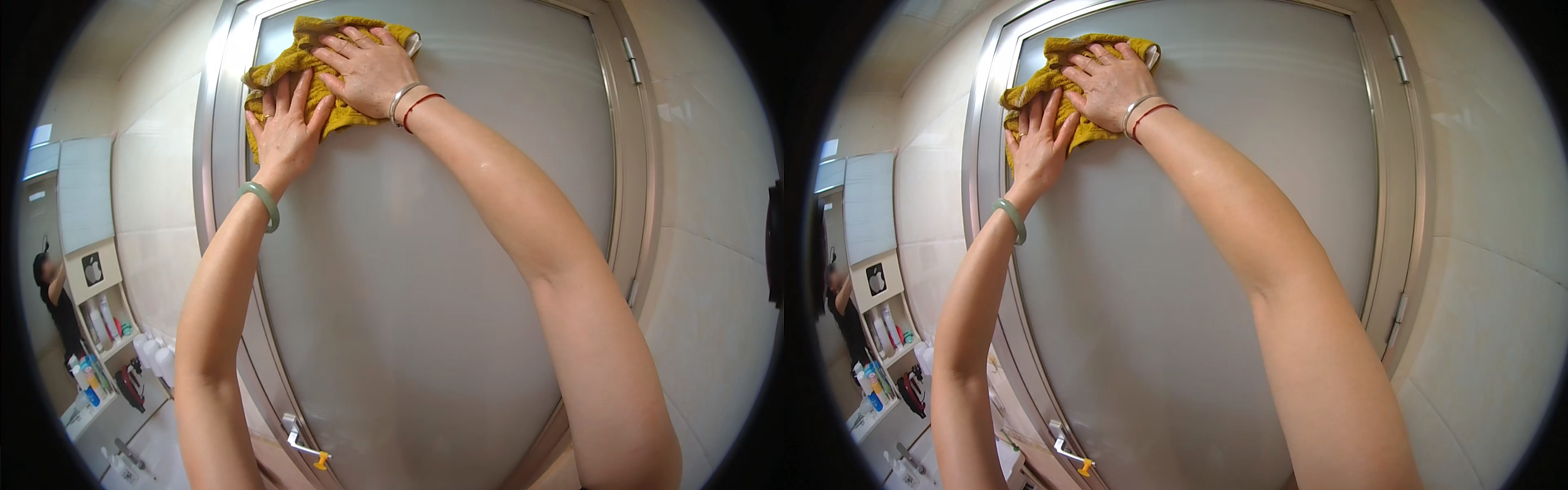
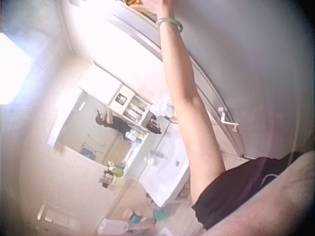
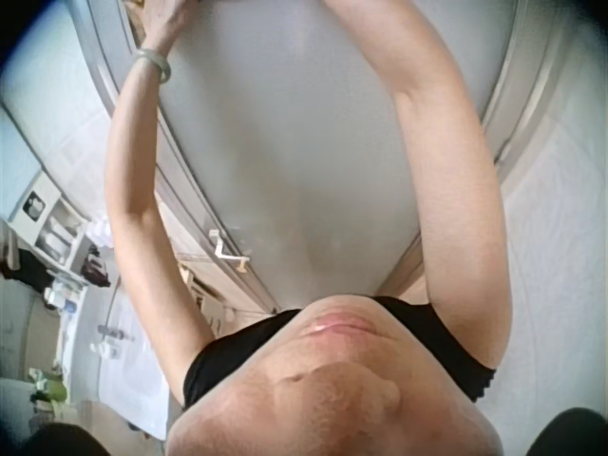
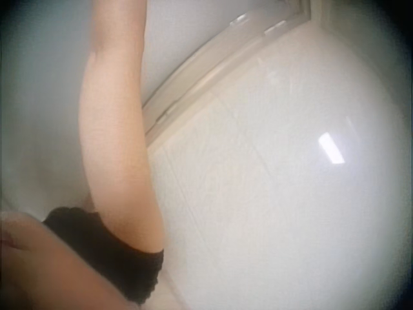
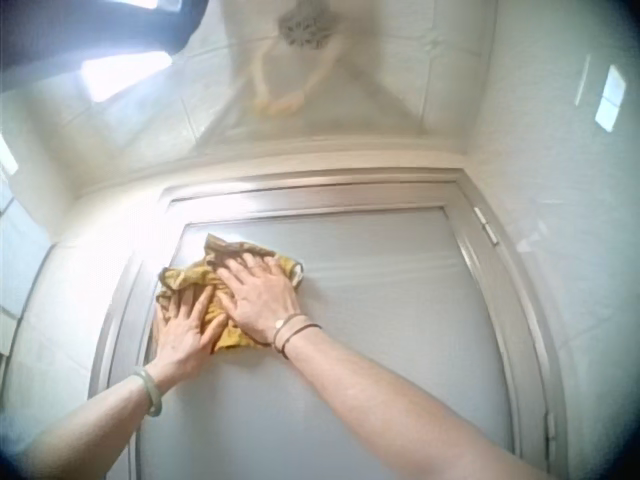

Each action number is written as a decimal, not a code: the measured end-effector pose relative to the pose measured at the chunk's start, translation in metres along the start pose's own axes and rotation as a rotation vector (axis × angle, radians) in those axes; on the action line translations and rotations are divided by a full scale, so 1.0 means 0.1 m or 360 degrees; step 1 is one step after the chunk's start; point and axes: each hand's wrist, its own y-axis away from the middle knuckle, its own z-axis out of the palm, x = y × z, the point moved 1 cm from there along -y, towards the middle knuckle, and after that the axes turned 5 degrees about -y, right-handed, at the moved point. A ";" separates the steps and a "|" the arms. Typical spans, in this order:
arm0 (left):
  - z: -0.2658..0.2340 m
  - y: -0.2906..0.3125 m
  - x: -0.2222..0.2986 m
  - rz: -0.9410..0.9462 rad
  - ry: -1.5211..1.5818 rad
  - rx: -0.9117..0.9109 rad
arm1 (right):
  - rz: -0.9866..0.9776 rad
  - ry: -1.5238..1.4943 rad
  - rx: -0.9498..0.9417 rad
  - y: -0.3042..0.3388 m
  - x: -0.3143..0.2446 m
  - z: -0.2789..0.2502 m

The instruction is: The person wipes a glass shower door with a yellow cloth, then rinses and wrings the cloth in a blue basin of water, and resumes wiping the door. The person handles the cloth and the basin while cleaning the door surface.

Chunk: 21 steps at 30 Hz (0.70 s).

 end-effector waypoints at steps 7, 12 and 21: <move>0.02 -0.79 0.69 0.0134 -0.0041 0.0125 | 0.0107 0.0153 0.0140 -0.03 0.95 -0.23; 0.09 -1.13 1.25 0.0233 0.0019 0.0221 | 0.0203 0.0191 0.0249 0.13 1.55 -0.34; 0.06 -1.17 1.92 0.0671 -0.0362 0.0349 | 0.0419 0.0344 0.0184 0.67 2.00 -0.94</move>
